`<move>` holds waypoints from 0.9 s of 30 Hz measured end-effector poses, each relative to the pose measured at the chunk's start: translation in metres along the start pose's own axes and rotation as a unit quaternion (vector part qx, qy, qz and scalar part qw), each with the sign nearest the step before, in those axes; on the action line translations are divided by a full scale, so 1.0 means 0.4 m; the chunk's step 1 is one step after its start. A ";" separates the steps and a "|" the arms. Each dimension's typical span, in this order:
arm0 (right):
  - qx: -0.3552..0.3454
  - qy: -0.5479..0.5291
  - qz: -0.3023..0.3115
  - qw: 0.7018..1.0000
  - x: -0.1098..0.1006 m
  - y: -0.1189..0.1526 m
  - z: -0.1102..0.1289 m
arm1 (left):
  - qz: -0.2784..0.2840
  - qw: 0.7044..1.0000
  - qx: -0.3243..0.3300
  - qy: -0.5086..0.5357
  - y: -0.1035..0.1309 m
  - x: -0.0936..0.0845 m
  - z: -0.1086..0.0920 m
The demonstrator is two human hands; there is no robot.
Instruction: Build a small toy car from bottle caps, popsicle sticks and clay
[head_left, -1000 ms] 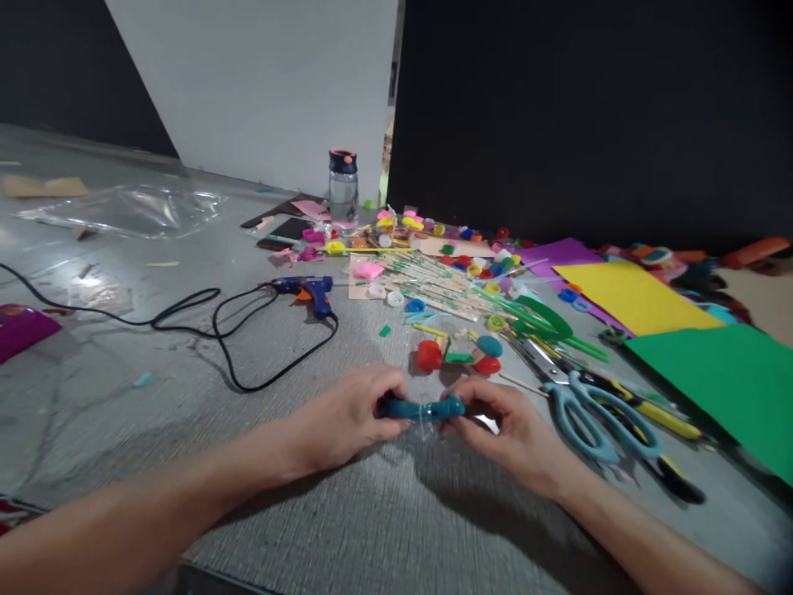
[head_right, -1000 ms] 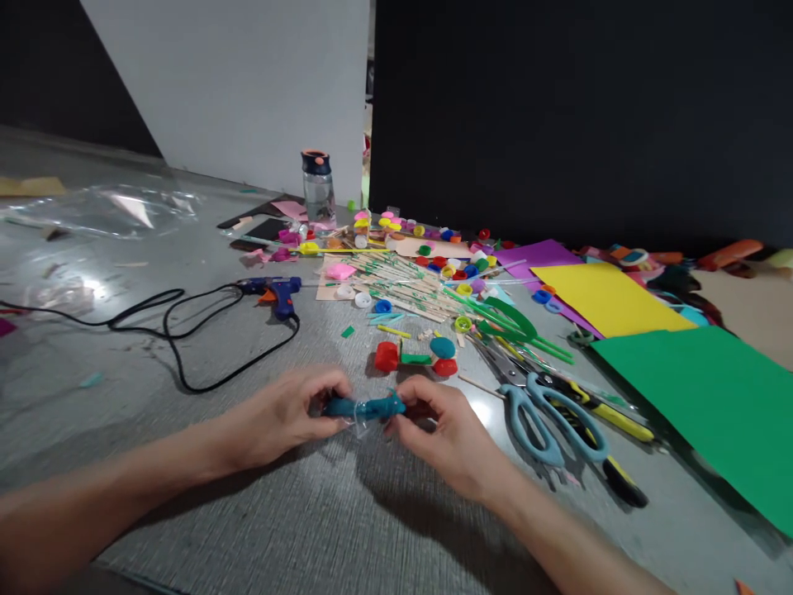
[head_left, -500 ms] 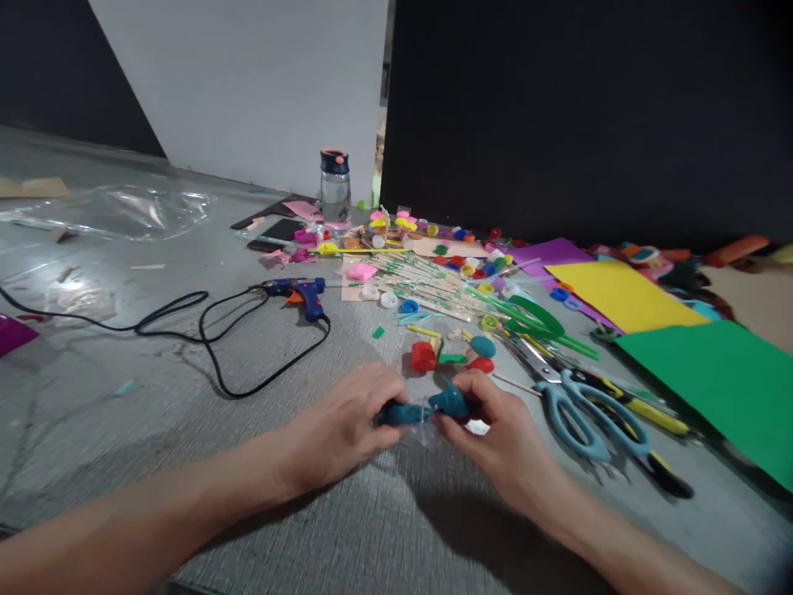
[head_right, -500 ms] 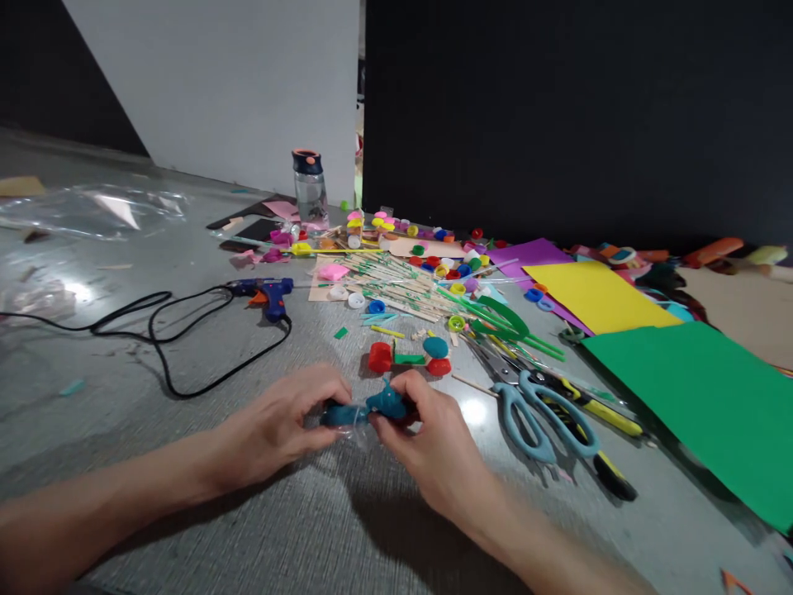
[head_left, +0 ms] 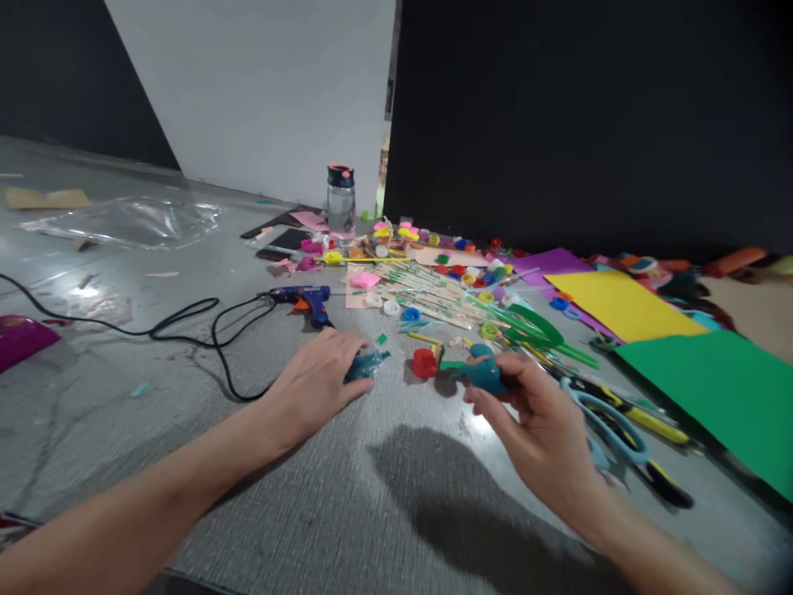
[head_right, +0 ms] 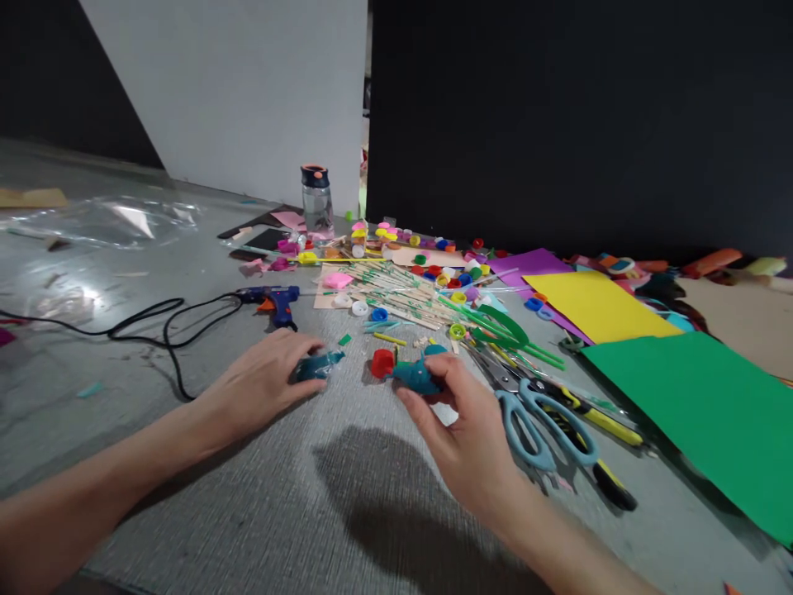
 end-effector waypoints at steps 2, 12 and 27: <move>-0.008 -0.018 0.047 0.999 0.004 0.002 0.017 | -0.058 0.997 0.002 0.045 0.001 -0.013 -0.010; -0.220 0.069 0.129 0.964 0.013 0.013 0.084 | 0.122 0.619 -0.128 0.765 0.047 -0.011 -0.276; -0.230 0.167 0.129 0.950 -0.005 -0.005 0.074 | 0.106 0.485 -0.158 0.853 -0.002 -0.006 -0.359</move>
Point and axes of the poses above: each hand's wrist, its own y-axis away from the middle knuckle, its own x-axis out of the palm, z = x × y, the point moved 1 cm from there along -y, towards the middle knuckle, and after that the axes turned 6 degrees about -y, right-handed, at the moved point
